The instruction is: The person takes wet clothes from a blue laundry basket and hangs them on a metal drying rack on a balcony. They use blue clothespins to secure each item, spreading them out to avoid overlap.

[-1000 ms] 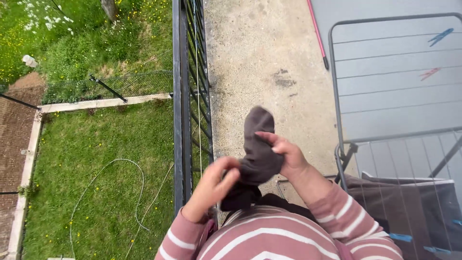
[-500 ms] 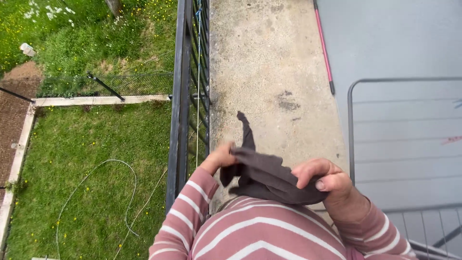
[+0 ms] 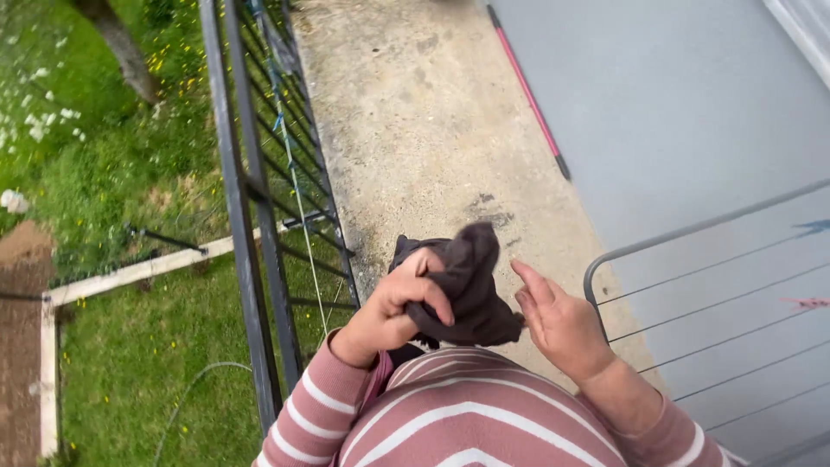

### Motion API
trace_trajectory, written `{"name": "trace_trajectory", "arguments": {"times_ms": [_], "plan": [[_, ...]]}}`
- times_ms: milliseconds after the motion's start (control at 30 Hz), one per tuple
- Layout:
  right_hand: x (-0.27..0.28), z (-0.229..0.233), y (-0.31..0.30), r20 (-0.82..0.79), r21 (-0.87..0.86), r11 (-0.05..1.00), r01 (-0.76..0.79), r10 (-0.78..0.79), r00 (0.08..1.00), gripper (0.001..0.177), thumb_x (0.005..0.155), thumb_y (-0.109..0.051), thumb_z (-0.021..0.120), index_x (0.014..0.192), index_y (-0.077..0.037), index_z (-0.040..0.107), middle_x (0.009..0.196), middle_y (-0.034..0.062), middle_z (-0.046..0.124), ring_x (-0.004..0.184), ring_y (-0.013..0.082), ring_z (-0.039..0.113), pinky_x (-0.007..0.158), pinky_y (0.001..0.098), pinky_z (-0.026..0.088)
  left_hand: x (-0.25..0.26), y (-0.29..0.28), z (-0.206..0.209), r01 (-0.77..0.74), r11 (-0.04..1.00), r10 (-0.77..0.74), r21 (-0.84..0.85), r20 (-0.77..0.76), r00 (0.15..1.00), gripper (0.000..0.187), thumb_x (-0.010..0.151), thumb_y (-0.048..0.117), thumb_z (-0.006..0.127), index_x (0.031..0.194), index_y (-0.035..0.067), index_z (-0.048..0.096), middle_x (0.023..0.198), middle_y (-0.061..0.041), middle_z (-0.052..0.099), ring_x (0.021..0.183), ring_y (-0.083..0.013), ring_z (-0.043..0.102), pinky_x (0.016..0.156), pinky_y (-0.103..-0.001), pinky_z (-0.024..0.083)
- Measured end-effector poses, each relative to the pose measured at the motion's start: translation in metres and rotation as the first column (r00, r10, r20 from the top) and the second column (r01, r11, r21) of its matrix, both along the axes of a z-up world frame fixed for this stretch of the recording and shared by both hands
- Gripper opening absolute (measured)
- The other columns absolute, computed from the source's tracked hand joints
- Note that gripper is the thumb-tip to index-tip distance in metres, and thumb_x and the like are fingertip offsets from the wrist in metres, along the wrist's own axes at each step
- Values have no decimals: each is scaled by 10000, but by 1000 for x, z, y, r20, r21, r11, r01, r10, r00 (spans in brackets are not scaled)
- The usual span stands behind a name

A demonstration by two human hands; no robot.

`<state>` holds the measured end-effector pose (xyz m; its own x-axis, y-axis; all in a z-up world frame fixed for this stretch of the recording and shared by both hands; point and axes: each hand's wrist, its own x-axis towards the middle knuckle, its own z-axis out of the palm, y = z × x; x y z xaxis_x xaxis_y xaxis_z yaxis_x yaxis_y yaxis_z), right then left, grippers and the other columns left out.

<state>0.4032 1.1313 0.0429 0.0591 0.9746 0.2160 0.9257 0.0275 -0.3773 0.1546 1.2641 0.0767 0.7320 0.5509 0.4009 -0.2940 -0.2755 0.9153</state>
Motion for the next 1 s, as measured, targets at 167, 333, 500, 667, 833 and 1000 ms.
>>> {"name": "trace_trajectory", "arguments": {"times_ms": [167, 333, 500, 667, 833, 1000], "plan": [[2, -9, 54, -310, 44, 997, 68, -51, 949, 699, 797, -303, 828, 1408, -136, 533, 1213, 74, 627, 915, 268, 763, 706, 365, 658, 23, 54, 27, 310, 949, -313, 53, 72, 947, 136, 907, 179, 673, 872, 151, 801, 1057, -107, 560, 889, -258, 542, 809, -362, 498], [16, -12, 127, -593, -139, 990, 5, -87, 801, 970, 742, -340, 900, 1547, -153, 393, 1619, 77, 427, 1494, 247, 400, 1223, 375, 284, 32, 147, 36, 584, 797, -568, 155, -136, 812, 184, 1015, 88, 602, 925, 184, 731, 1099, -73, 480, 966, -269, 554, 890, -353, 461], [17, -29, 193, -755, 156, 982, 110, 47, 654, 270, 836, -110, 803, 1048, -91, 637, 1244, 113, 699, 1140, 236, 649, 970, 357, 497, 56, 253, 63, 609, 734, -538, 301, -291, 791, 292, 865, -9, 536, 1074, 152, 661, 1177, -111, 518, 1035, -317, 614, 934, -395, 509], [15, -21, 204, -681, 68, 817, 573, -381, 626, 294, 746, -76, 861, 882, -149, 611, 745, -82, 606, 655, 60, 532, 596, 231, 441, 89, 336, 25, 612, 647, -281, 455, -603, 746, 721, 715, 53, 675, 1404, 110, 473, 1149, -146, 506, 939, -387, 635, 713, -478, 570], [7, -18, 200, -420, 231, 737, 635, -513, 748, 476, 575, 58, 659, 982, -189, 645, 714, -68, 382, 614, 110, 434, 598, 274, 408, 157, 357, -39, 741, 626, -525, 242, -572, 630, 554, 822, 426, 823, 1220, 119, 590, 798, -56, 699, 584, -199, 660, 580, -333, 521], [38, -67, 199, -634, 249, 625, 740, -472, 612, 386, 583, -13, 841, 743, -135, 512, 783, 60, 689, 677, 276, 627, 635, 353, 494, 239, 338, -108, 876, 393, -886, -279, -370, 280, 233, 822, 180, 836, 981, 76, 701, 714, -74, 675, 713, -215, 654, 650, -348, 496]]}}
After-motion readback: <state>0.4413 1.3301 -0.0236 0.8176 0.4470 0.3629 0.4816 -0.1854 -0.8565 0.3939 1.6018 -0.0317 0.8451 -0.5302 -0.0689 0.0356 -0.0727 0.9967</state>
